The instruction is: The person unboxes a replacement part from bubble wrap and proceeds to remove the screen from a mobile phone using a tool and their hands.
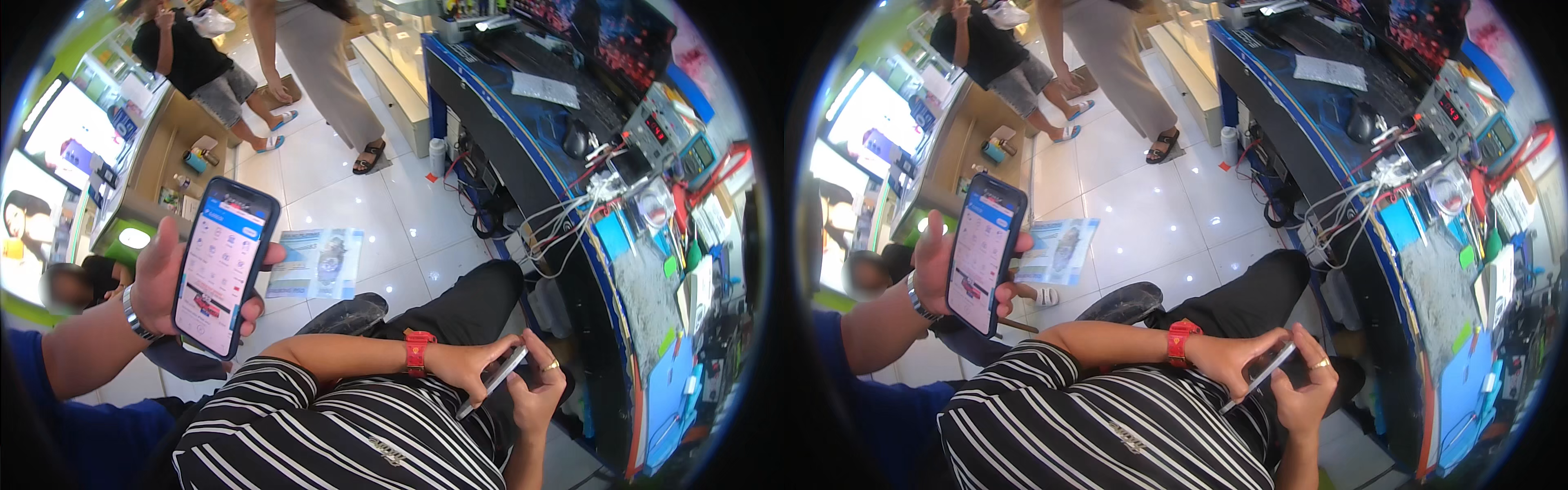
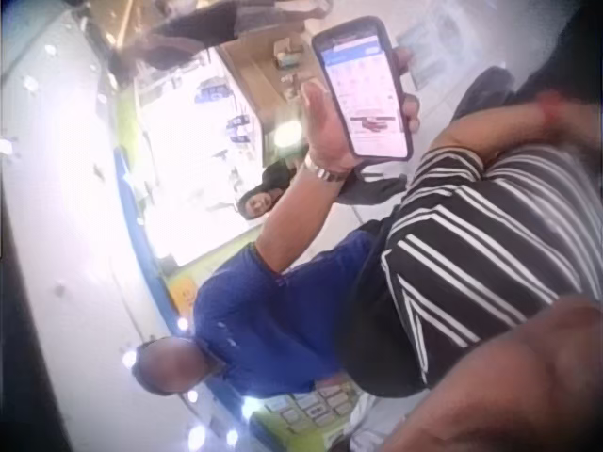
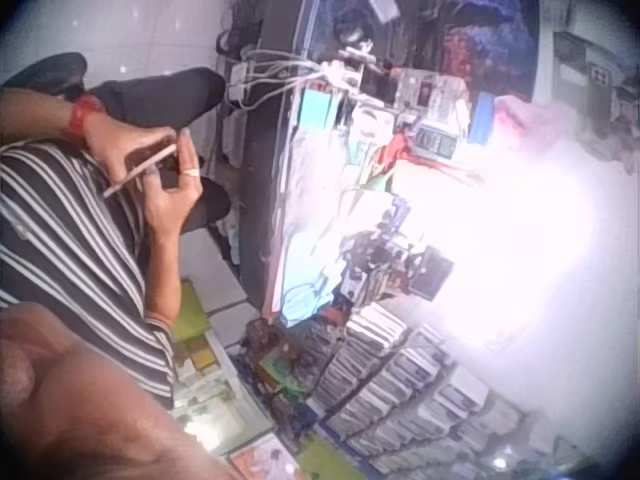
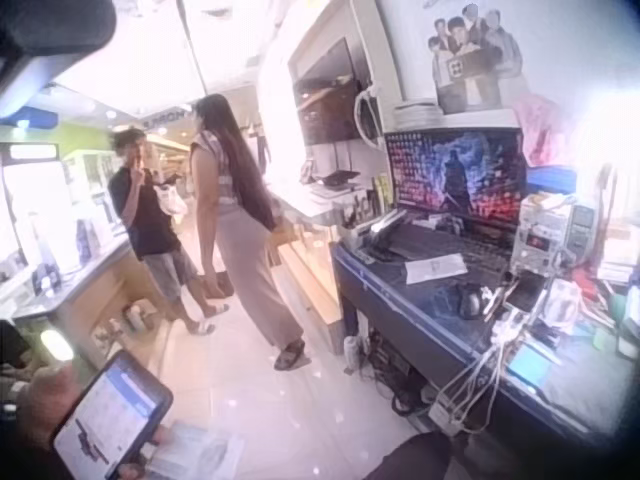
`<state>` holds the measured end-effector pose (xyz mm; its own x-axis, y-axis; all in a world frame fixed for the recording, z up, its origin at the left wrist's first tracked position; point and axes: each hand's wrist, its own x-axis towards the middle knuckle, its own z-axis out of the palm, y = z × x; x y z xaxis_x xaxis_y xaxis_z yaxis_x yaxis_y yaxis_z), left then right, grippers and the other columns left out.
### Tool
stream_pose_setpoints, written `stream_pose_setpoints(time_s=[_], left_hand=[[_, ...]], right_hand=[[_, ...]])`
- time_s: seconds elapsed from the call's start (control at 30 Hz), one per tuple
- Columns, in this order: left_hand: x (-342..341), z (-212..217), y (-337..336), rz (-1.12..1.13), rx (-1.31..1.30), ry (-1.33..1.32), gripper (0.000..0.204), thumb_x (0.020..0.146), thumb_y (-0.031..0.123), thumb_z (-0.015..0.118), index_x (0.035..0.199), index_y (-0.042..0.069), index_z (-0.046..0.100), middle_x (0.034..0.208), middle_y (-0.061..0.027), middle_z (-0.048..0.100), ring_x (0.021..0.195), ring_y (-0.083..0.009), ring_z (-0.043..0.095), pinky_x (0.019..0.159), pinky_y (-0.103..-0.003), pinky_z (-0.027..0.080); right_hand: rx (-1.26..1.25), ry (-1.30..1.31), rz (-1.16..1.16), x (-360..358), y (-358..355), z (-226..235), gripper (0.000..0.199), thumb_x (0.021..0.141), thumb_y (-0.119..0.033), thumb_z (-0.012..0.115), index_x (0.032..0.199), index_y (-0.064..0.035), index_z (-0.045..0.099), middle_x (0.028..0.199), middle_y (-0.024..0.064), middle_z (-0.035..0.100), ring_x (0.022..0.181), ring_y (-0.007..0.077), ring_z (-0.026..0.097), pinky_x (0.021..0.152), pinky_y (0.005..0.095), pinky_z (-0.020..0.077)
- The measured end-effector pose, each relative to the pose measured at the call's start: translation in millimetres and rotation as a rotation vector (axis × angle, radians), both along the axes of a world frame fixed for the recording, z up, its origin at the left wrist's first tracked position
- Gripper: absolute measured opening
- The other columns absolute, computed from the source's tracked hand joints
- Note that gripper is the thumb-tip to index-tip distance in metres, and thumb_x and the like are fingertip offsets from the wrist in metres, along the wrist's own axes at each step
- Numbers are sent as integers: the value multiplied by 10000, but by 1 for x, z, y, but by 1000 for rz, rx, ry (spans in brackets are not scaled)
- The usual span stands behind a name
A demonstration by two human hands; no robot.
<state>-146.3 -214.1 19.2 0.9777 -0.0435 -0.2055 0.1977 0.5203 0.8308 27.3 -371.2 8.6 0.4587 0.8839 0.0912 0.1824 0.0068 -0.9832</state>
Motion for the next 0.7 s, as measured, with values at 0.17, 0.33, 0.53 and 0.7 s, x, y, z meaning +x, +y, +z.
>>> stream_pose_setpoints(time_s=[0.17, 0.33, 0.53, 0.7], left_hand=[[-244, 166, 75, 527, -315, -58, 1046, 867, 746, 629, 1624, 124, 263, 1619, -163, 383, 1198, -393, 629, 983, -570, 547], [-253, 178, 63, 593, -198, 95, 1075, 863, 756, 624, 1598, 43, 295, 1615, -169, 386, 1191, -396, 634, 975, -563, 552], [-172, 107, 72, 412, -170, 30, 1007, 825, 570, 638, 1604, 65, 245, 1565, -161, 406, 1177, -374, 639, 975, -533, 559], [-77, -13, 51, 142, -319, 38, 986, 794, 415, 649, 1608, 83, 204, 1524, -154, 424, 1165, -356, 643, 975, -508, 564]], right_hand=[[23, -48, -55, 6, -4, -5, 432, 716, 58, 669, 1144, 63, 729, 1176, 232, 735, 1102, 302, 721, 1005, 393, 539], [-8, -142, -17, -3, 1, 9, 347, 735, 44, 693, 1079, 55, 737, 1120, 230, 749, 1083, 329, 729, 975, 393, 553], [23, -564, 164, -3, 39, 85, 292, 799, -12, 732, 1090, 5, 726, 1073, 192, 738, 1061, 398, 691, 930, 449, 544], [-237, 426, 636, -86, 120, 102, 656, 1039, -321, 635, 1489, 76, 370, 1243, 196, 646, 1041, 222, 690, 847, 324, 591]])
